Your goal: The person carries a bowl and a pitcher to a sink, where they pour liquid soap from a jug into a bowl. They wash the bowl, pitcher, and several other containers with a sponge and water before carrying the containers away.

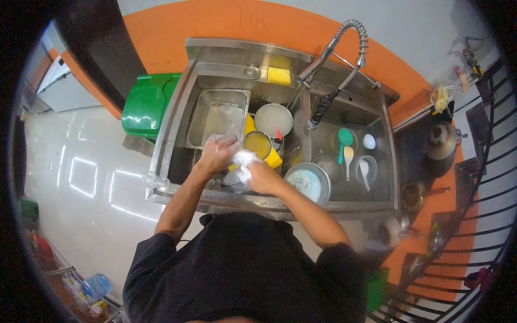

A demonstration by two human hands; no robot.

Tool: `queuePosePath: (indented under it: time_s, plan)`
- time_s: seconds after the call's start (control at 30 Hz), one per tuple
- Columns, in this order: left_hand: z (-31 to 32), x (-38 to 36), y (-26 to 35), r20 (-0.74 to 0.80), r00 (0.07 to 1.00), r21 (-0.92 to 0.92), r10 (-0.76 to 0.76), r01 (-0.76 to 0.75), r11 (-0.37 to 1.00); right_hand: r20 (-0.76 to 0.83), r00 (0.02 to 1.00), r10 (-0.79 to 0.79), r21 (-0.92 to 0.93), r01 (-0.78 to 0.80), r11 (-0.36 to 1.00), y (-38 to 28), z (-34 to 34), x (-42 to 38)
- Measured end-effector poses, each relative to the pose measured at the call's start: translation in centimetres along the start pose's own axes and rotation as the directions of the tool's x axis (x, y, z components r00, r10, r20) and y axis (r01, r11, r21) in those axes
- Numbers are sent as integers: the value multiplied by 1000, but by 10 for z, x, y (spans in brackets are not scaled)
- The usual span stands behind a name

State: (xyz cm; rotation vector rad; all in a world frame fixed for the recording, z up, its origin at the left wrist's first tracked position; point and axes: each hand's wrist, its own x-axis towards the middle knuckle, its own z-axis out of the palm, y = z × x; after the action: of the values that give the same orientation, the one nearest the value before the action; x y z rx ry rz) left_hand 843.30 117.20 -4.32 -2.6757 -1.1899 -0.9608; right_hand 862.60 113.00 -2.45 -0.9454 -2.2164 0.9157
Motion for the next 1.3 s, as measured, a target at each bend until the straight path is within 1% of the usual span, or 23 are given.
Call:
queuePosePath:
  time_s: [0.03,0.07,0.1,0.13,0.17,0.27,0.3,0.33,0.4,0.47,0.53,0.6,0.67,0.7,0.73,0.77,0.8,0.87,0.9,1.07,1.17,1.23,1.3]
  plan:
    - [3,-3,-1,0,999,45,38,-38,998,127,938,322,383,-346,857,-3,3,5]
    - [5,-7,-4,5,999,43,39,-39,998,360,770,527,636,-615,466,-5,5,8]
    - [5,-9,-9,79,996,16,38,-40,999,362,769,526,637,-616,463,-4,10,5]
    - [5,-10,-13,154,987,-7,38,-38,999,156,914,375,424,-405,810,1,17,2]
    - [7,-6,-18,150,988,4,35,-36,999,19,993,118,98,-119,988,7,21,5]
    - [8,-24,-8,249,968,-46,22,-11,999,0,998,63,-69,-63,996,30,30,10]
    - [5,-19,-10,193,981,76,22,-37,996,107,936,335,386,-350,853,18,30,15]
    - [4,-6,-17,122,992,205,29,-54,977,205,790,578,730,-517,448,5,30,19]
    - [9,-12,-17,36,997,205,72,-78,976,87,760,644,935,-285,210,9,46,19]
    - [14,-4,-20,-98,995,154,17,-1,988,-3,753,658,922,-252,293,9,47,19]
    - [12,2,-9,-24,998,98,-51,54,994,-102,745,659,900,-213,381,8,38,21]
    - [4,9,17,-263,906,172,-331,382,908,-165,869,466,505,-331,797,12,18,15]
    - [24,4,22,-331,837,62,-437,481,875,-286,896,340,420,-202,885,22,10,12]
    - [33,3,25,-186,533,-735,-825,483,477,-329,944,-20,-72,-4,997,40,6,10]
    - [39,0,27,286,323,-958,-902,69,-279,-186,917,-352,-533,207,821,47,5,7]
    - [38,-9,16,416,484,-780,-770,-245,-576,-138,970,-199,-519,100,849,52,11,2]
    - [42,-10,12,420,476,-780,-773,-245,-575,-134,972,-195,-513,100,852,49,17,1]
    - [48,-6,3,454,250,-842,-855,-194,-503,95,994,-44,-488,85,869,42,30,4]
    - [49,-4,-2,533,222,-813,-816,-130,-567,209,978,30,-482,76,873,41,33,4]
    - [47,-13,-9,456,319,-780,-831,-307,-546,-71,937,-343,-254,316,914,4,20,3]
    - [45,-11,-16,495,327,-726,-805,-353,-590,-113,858,-502,-540,371,755,13,11,-12]
    - [37,-5,-9,528,311,-709,-791,-351,-611,-41,911,-409,-574,314,756,19,16,-12]
    - [24,8,5,559,192,-804,-807,-111,-584,-1,938,-346,-603,275,748,31,21,-13]
